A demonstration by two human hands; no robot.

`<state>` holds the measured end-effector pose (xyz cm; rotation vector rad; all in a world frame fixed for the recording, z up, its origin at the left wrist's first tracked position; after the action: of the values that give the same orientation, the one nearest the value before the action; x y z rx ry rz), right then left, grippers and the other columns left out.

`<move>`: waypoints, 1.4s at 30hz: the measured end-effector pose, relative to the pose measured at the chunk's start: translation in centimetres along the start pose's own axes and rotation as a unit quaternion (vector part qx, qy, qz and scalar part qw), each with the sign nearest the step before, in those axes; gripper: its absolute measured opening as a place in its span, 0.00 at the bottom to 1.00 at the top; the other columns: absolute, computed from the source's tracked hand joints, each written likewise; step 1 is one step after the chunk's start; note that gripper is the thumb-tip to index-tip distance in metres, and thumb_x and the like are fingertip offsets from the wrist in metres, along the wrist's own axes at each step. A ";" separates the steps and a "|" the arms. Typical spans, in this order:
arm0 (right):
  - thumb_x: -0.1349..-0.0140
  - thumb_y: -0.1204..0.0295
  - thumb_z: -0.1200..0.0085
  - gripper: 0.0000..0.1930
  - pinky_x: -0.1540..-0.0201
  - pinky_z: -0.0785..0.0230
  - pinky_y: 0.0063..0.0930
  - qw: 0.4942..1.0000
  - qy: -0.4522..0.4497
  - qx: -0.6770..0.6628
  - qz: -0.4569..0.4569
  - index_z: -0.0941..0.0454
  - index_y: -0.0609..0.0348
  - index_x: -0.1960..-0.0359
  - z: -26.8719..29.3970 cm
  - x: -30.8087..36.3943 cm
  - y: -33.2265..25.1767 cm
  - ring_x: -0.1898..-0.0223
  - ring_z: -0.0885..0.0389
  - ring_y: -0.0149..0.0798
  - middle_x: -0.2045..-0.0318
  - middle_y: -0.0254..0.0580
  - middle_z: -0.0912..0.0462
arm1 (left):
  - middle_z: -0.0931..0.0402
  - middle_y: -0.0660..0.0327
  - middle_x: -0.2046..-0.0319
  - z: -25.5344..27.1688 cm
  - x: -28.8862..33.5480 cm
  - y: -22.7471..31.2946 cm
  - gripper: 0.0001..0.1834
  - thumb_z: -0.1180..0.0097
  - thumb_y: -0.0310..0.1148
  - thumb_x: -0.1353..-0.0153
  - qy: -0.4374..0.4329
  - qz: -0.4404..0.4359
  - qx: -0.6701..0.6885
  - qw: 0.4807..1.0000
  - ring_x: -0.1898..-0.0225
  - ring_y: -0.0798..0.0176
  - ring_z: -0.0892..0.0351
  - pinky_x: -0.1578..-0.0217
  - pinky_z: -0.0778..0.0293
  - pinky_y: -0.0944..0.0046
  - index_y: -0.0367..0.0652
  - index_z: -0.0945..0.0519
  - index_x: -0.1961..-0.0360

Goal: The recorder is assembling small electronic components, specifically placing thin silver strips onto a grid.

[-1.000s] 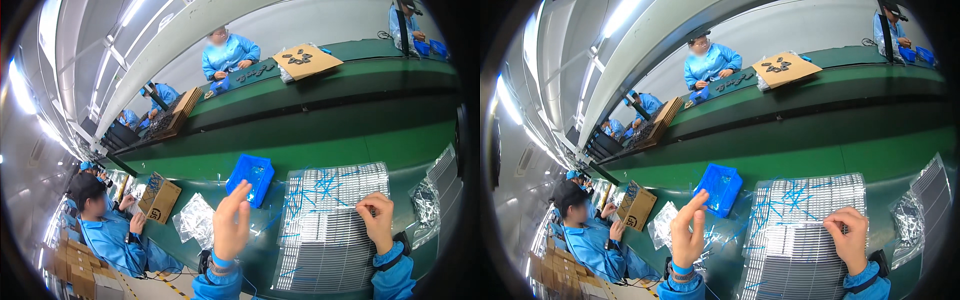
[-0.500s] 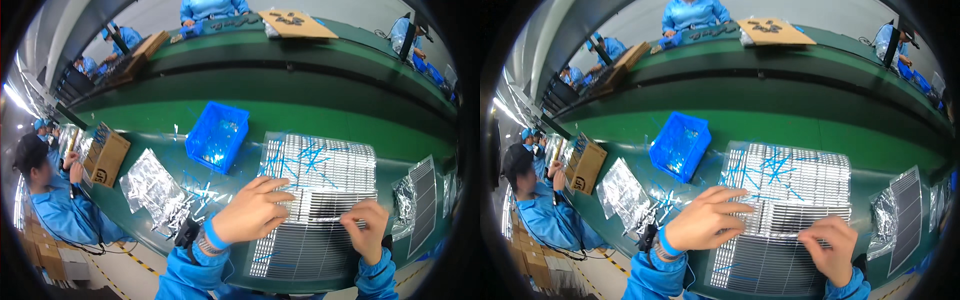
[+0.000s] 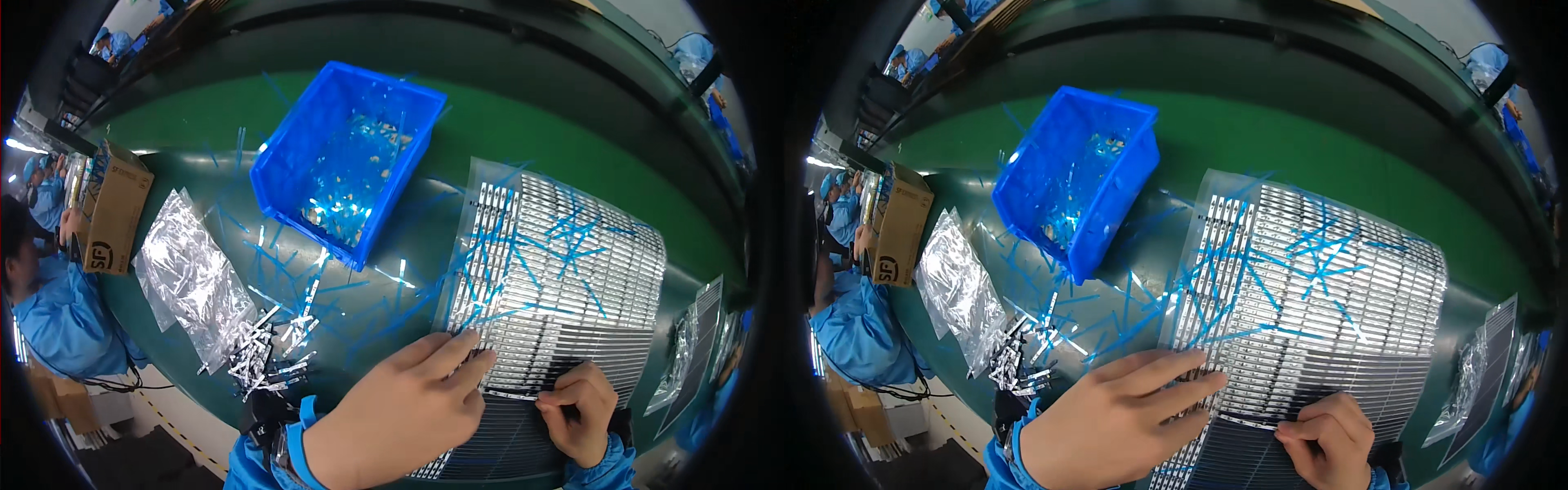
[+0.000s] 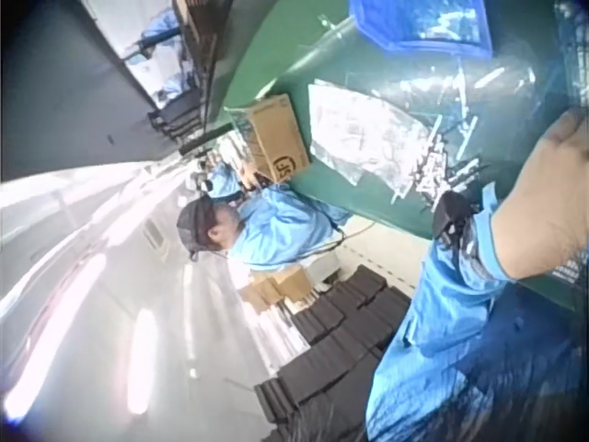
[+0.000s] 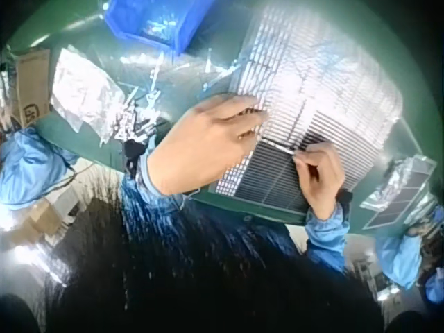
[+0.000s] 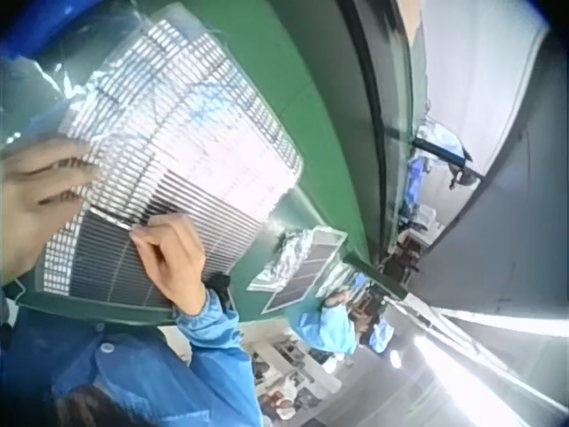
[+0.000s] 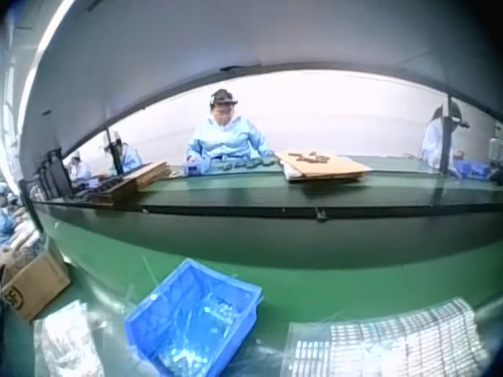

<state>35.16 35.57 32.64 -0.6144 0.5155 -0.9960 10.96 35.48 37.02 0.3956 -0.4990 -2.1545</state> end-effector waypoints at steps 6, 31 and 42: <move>0.53 0.78 0.28 0.11 0.71 0.37 0.31 1.000 -0.007 0.005 0.008 0.20 0.55 0.72 -0.1 -0.2 0.0 0.74 0.26 0.37 0.73 0.38 0.23 | 0.20 0.62 0.50 -0.2 -0.2 0.2 0.06 0.41 0.32 0.53 0.007 0.025 -0.014 1.000 0.41 0.59 0.26 0.42 0.29 0.58 0.42 0.15 0.76; 0.54 0.77 0.27 0.10 0.69 0.35 0.31 0.998 -0.010 0.049 0.022 0.18 0.55 0.72 -0.2 -0.3 -0.1 0.72 0.25 0.38 0.73 0.38 0.22 | 0.21 0.65 0.56 -0.9 -0.3 0.2 0.05 0.39 0.31 0.53 0.015 0.018 -0.048 0.999 0.45 0.62 0.27 0.45 0.30 0.60 0.42 0.15 0.77; 0.56 0.78 0.27 0.11 0.69 0.34 0.32 0.999 -0.010 0.048 0.009 0.18 0.56 0.72 -0.2 -0.4 -0.4 0.72 0.24 0.39 0.72 0.39 0.21 | 0.21 0.65 0.55 -0.4 -0.3 0.2 0.06 0.39 0.32 0.52 0.013 0.023 -0.018 0.999 0.45 0.62 0.27 0.45 0.30 0.60 0.42 0.14 0.77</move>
<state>34.62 35.69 32.80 -0.5326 0.4514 -0.9908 11.46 35.57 36.81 0.3876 -0.4507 -2.1078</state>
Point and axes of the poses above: each hand's wrist, its own x-axis away from the middle knuckle, its own z-axis out of the back of the hand, y = z × x, the point moved 3 cm from there along -x, towards the middle knuckle
